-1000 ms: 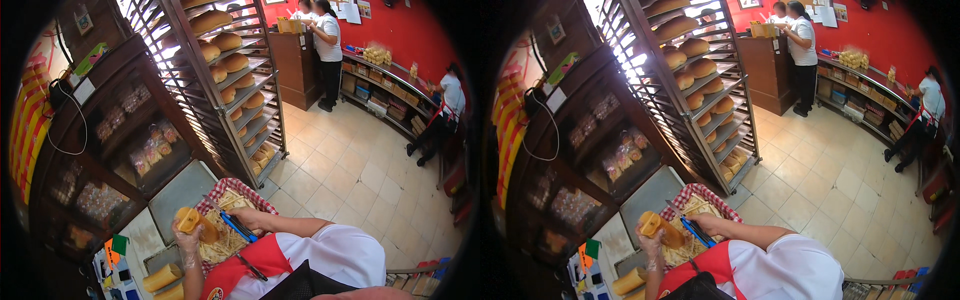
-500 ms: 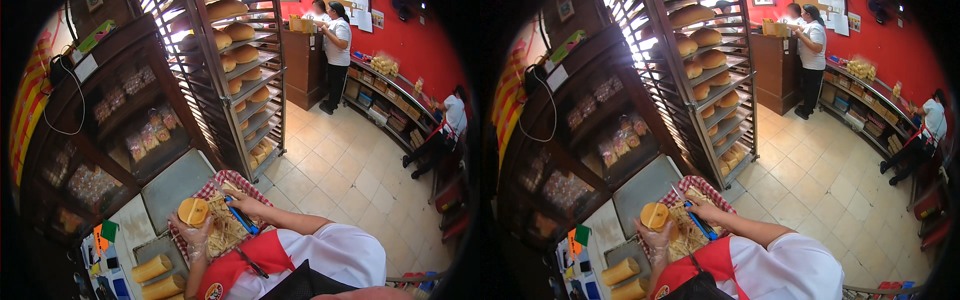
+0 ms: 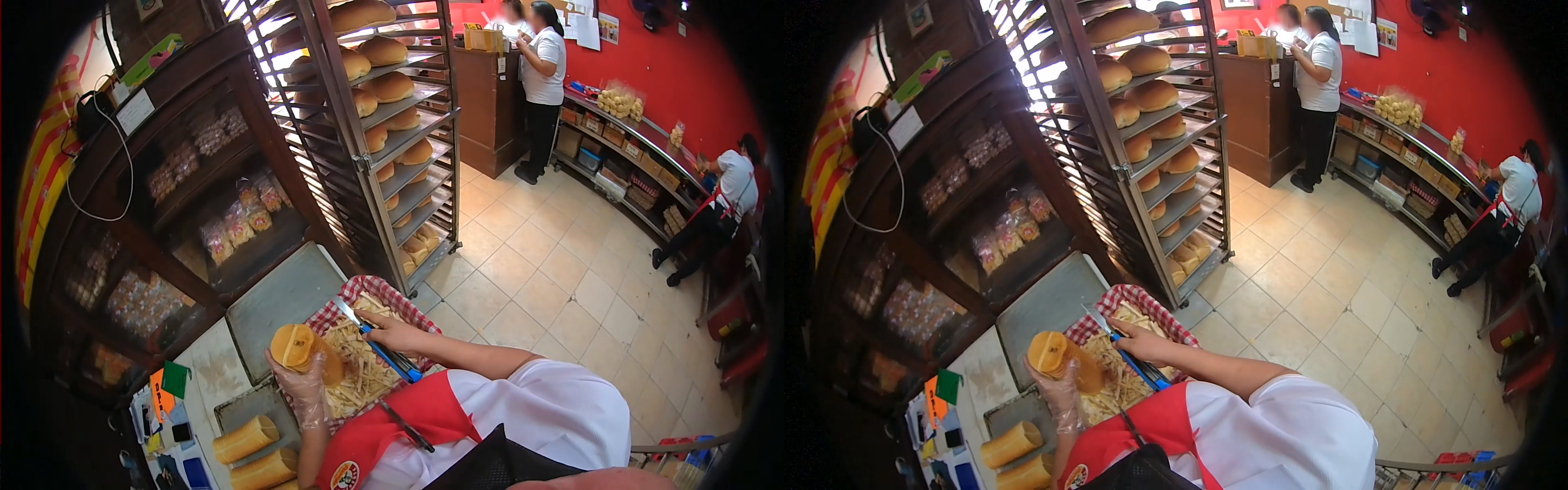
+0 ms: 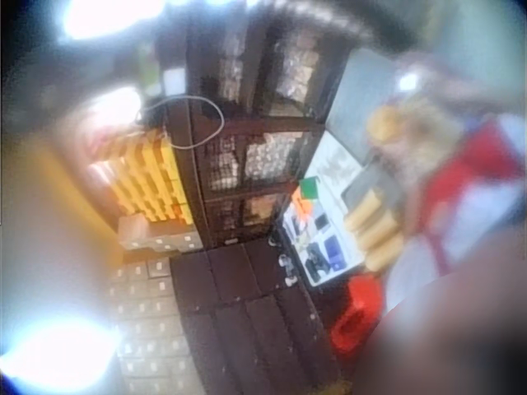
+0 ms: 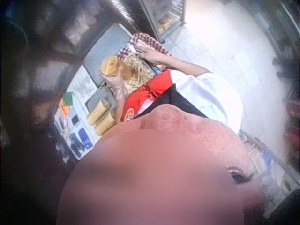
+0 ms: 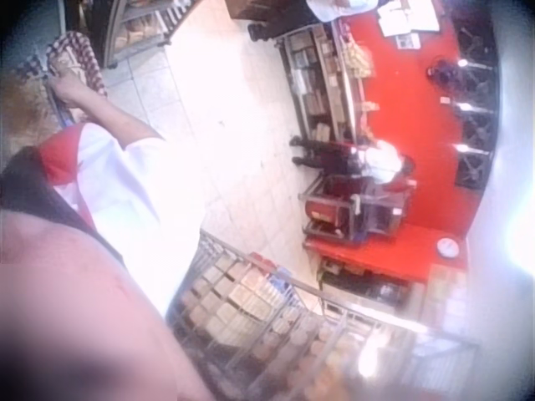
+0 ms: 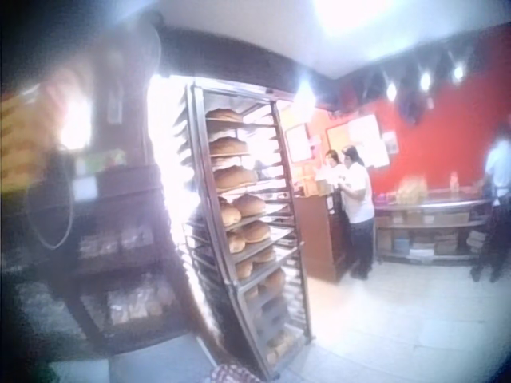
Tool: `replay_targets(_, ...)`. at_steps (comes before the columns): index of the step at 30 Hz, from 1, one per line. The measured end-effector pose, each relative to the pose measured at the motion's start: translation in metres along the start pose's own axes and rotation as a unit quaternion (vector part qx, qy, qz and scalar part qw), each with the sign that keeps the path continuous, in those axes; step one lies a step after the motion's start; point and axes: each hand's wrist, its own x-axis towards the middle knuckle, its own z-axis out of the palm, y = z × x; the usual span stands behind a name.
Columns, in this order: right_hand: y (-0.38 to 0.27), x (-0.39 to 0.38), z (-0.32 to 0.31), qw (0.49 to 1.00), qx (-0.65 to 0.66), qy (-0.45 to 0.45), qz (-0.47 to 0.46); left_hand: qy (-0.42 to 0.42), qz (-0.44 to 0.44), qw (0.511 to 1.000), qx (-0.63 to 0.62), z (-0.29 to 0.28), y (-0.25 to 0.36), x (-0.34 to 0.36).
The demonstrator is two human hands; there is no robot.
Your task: The person scores several long bread loaves using a small knife while holding each loaf by hand, then places the scored loaves onto a metal tray and slots the tray into a tall mobile cooling rack.
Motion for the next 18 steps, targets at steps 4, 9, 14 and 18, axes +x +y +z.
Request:
replay_targets(4, 0.001, -0.003, 0.001, 1.0, -0.012, 0.005, -0.012, 0.024, -0.019, 0.997, -0.065, 0.0, 0.012, 0.007)
replay_targets(9, 0.001, -0.007, 0.002, 0.999, -0.026, 0.024, -0.018, 0.04, 0.011, 0.999, -0.015, 0.005, 0.019, 0.0)
replay_targets(14, 0.009, -0.003, -0.002, 0.998, -0.06, -0.006, -0.036, 0.036, 0.041, 0.998, 0.031, 0.008, -0.017, -0.005)
replay_targets(18, 0.008, -0.003, -0.002, 0.996, -0.073, 0.029, -0.051, -0.005, 0.031, 0.999, 0.016, 0.008, -0.001, 0.002)
